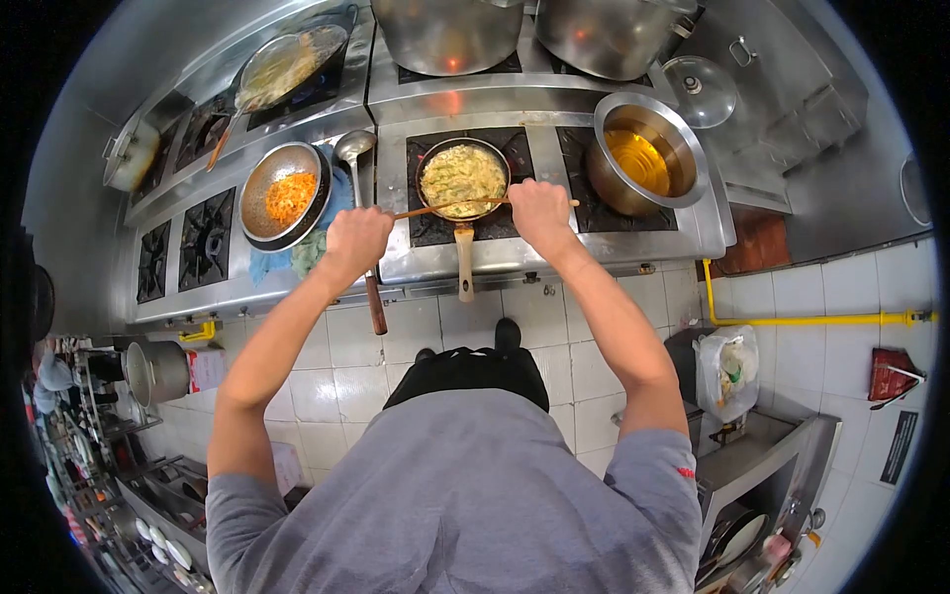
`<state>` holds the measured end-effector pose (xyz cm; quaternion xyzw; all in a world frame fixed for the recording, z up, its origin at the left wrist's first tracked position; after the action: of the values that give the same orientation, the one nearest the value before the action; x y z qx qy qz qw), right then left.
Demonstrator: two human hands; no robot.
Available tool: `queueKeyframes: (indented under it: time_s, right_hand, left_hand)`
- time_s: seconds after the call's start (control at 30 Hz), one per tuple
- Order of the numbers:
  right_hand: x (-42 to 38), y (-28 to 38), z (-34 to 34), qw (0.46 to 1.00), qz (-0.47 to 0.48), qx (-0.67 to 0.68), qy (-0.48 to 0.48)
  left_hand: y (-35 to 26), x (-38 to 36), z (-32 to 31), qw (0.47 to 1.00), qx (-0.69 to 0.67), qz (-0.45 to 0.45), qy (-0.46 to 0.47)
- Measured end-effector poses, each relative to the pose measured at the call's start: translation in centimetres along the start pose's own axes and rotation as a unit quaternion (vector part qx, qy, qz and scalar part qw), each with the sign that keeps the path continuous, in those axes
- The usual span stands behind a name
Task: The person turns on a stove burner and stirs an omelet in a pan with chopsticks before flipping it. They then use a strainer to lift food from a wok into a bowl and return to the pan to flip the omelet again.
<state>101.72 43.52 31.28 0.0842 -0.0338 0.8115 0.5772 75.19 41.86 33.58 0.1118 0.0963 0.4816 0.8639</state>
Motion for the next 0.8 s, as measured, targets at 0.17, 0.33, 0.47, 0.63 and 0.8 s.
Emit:
queueKeyframes:
  time_s: [0.17, 0.33, 0.47, 0.63, 0.8]
  right_hand:
    - [-0.2, 0.2, 2.5, 0.999, 0.018, 0.017, -0.02]
    - [0.3, 1.7, 1.3, 0.999, 0.042, 0.023, -0.011]
    - [0.4, 1.7, 1.6, 0.999, 0.041, 0.013, -0.004]
    - [0.5, 1.2, 1.9, 0.999, 0.043, -0.005, 0.017]
    - [0.4, 0.3, 4.3, 1.0, 0.007, 0.004, 0.003]
  left_hand:
    - [1.7, -0.3, 1.6, 0.999, -0.026, 0.008, -0.018]
    - [0.8, 0.2, 0.9, 0.999, 0.01, -0.027, -0.031]
    - [0.5, 0.4, 0.3, 0.999, 0.004, -0.047, 0.0]
    - [0.5, 0.4, 0.8, 0.999, 0.012, -0.04, 0.012]
    - [1.9, 0.7, 2.1, 1.0, -0.024, 0.01, 0.002]
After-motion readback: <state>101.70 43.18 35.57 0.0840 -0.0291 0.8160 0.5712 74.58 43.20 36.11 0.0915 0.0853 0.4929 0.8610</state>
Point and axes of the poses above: each hand's wrist, its own x-axis towards the middle knuckle, its own z-axis out of the back of the hand, y = z × x, the point moved 3 cm from there along x, towards the middle knuckle, and after that the axes turned 6 degrees about x, right-handed, at the moved point
